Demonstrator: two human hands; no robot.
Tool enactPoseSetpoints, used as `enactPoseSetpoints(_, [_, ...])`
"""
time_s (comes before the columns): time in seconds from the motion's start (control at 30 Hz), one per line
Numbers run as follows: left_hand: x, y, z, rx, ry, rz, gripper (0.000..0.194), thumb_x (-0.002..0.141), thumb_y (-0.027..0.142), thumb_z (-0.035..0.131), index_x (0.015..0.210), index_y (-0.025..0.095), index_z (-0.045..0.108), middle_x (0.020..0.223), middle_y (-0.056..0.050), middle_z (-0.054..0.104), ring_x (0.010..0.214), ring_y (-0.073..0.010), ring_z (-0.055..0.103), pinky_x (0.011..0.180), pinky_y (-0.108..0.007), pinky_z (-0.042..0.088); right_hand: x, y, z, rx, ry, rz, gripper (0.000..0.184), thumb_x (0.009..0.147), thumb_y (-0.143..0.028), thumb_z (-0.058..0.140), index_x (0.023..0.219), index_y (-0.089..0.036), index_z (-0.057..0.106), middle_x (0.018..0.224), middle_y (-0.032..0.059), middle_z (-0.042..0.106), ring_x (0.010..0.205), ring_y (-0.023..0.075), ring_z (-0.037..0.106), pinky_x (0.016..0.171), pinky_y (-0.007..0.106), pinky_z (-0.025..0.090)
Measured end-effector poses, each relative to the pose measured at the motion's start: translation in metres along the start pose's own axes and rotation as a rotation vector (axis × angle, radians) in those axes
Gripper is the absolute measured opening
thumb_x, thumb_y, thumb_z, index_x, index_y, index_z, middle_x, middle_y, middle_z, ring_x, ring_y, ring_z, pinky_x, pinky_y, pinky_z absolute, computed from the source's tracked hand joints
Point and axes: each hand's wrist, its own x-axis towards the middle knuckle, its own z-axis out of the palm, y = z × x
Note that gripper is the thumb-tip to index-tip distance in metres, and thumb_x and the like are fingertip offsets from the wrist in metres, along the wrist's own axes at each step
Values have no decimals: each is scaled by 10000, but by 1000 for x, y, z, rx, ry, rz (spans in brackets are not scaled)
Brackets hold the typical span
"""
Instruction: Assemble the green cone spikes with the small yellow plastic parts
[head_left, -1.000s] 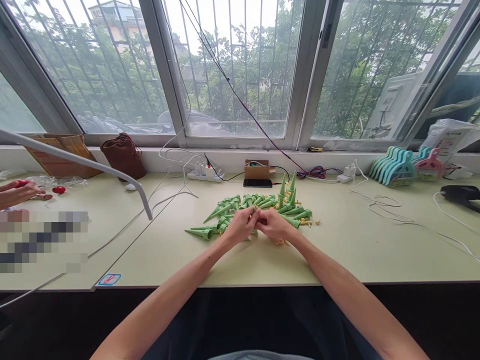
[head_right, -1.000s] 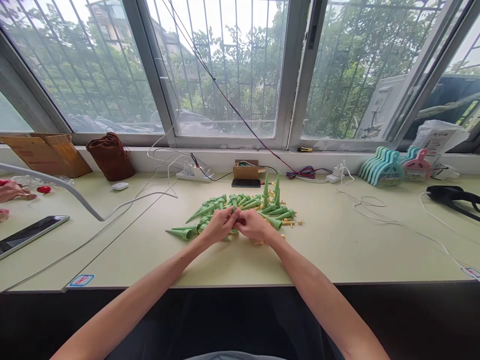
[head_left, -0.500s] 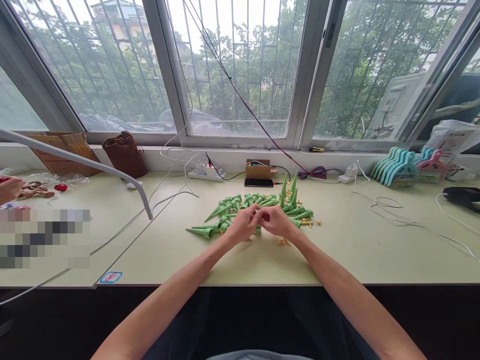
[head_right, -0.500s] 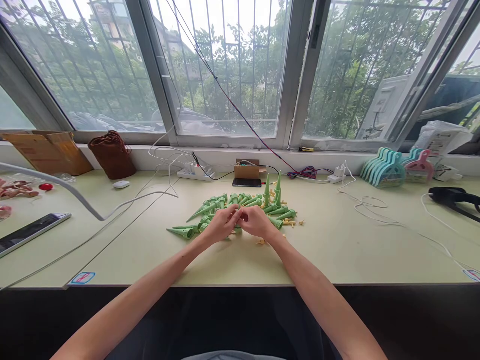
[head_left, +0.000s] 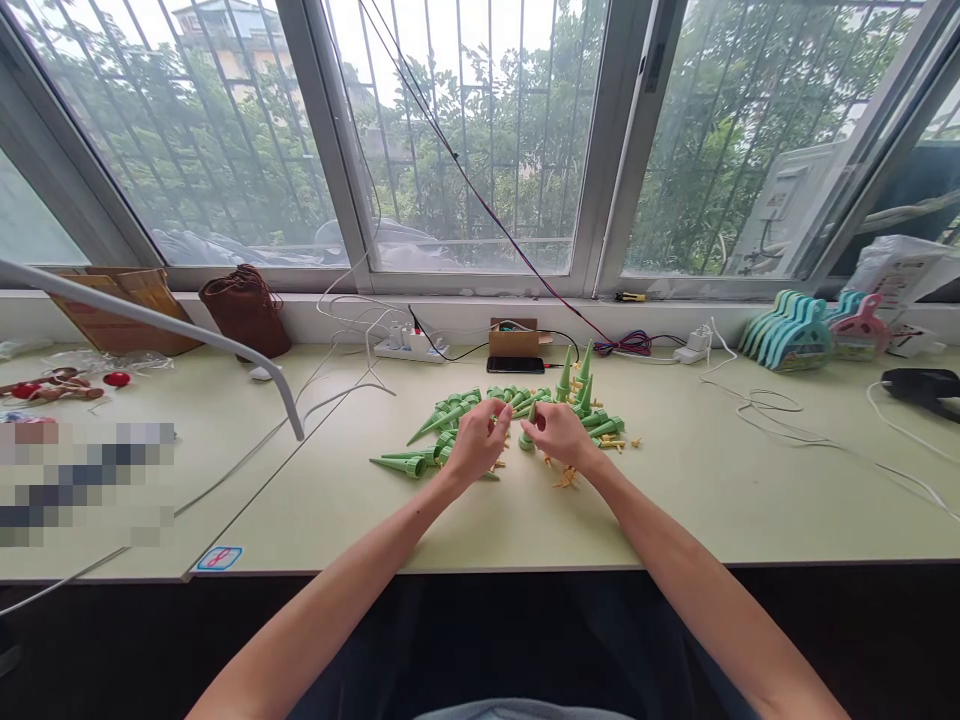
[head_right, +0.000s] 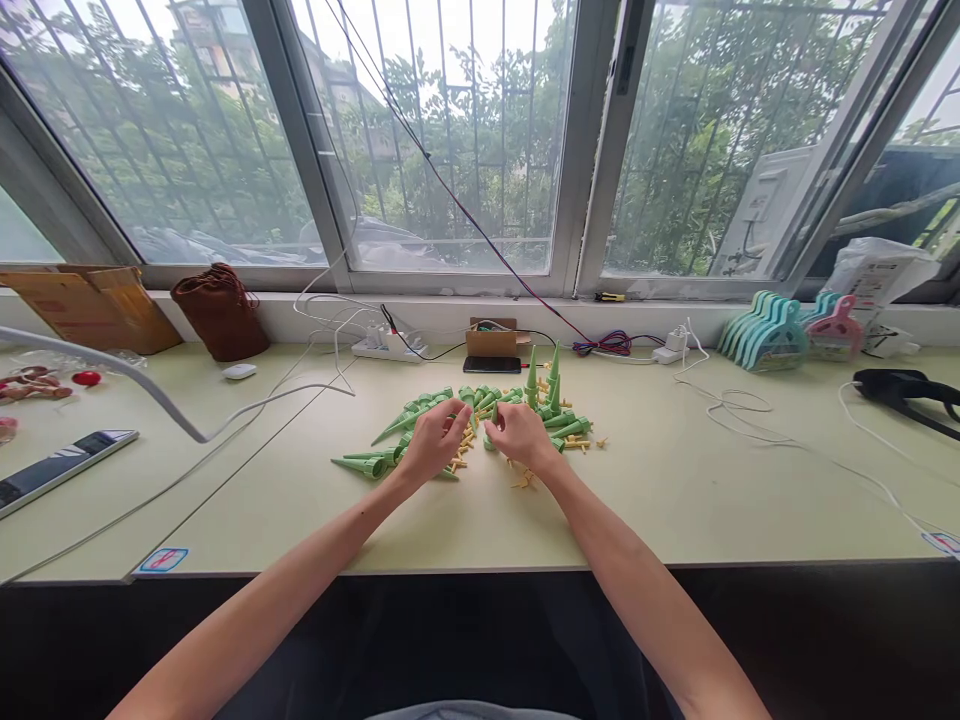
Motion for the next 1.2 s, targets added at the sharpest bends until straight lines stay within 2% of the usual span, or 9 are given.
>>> enactPoseSetpoints(0.17, [0, 1, 0, 11, 4, 3, 330, 943, 442, 414, 788, 178, 539, 708, 13, 541, 507, -85, 428, 518, -224, 365, 2, 5, 0, -26, 4, 8, 271, 826, -314, 547, 614, -198, 425, 569, -6, 506, 523, 115, 420, 534, 251, 278])
enactPoseSetpoints(0.37, [0, -4, 1, 26, 6, 21, 293, 929, 425, 443, 818, 177, 553, 779, -5, 603, 510, -83, 422, 512, -221, 360, 3, 12, 3, 14, 30, -10, 259, 834, -335, 554, 645, -201, 437, 580, -11, 514, 531, 120, 434, 552, 250, 303])
enactPoseSetpoints(0.57, [0, -4, 1, 27, 15, 16, 252, 914, 402, 477, 833, 179, 560, 816, -5, 628, 481, -70, 409, 513, -228, 366, 5, 10, 2, 154, 172, 13, 281, 904, -406, 484, 710, -202, 478, 546, -25, 479, 506, 126, 405, 553, 260, 312])
enactPoseSetpoints(0.77, [0, -5, 1, 36, 23, 16, 220, 907, 375, 488, 837, 181, 562, 829, -4, 637, 478, -70, 420, 530, -238, 377, 5, 6, -2, 184, 230, -23, 296, 928, -403, 463, 714, -199, 489, 566, -24, 471, 522, 126, 398, 569, 261, 315])
enactPoseSetpoints(0.97, [0, -11, 1, 163, 24, 51, 115, 870, 283, 525, 890, 180, 573, 851, -18, 632, 528, -93, 463, 606, -265, 415, 6, 9, -1, 131, 246, -84, 346, 956, -369, 420, 655, -201, 434, 574, -13, 435, 554, 133, 372, 573, 264, 289])
enactPoseSetpoints(1.2, [0, -15, 0, 280, 16, 26, 127, 823, 232, 564, 941, 186, 577, 901, -42, 618, 683, -149, 554, 659, -283, 428, 8, 14, -1, 143, 306, -118, 322, 967, -344, 415, 724, -180, 547, 647, 16, 522, 602, 143, 435, 606, 263, 327])
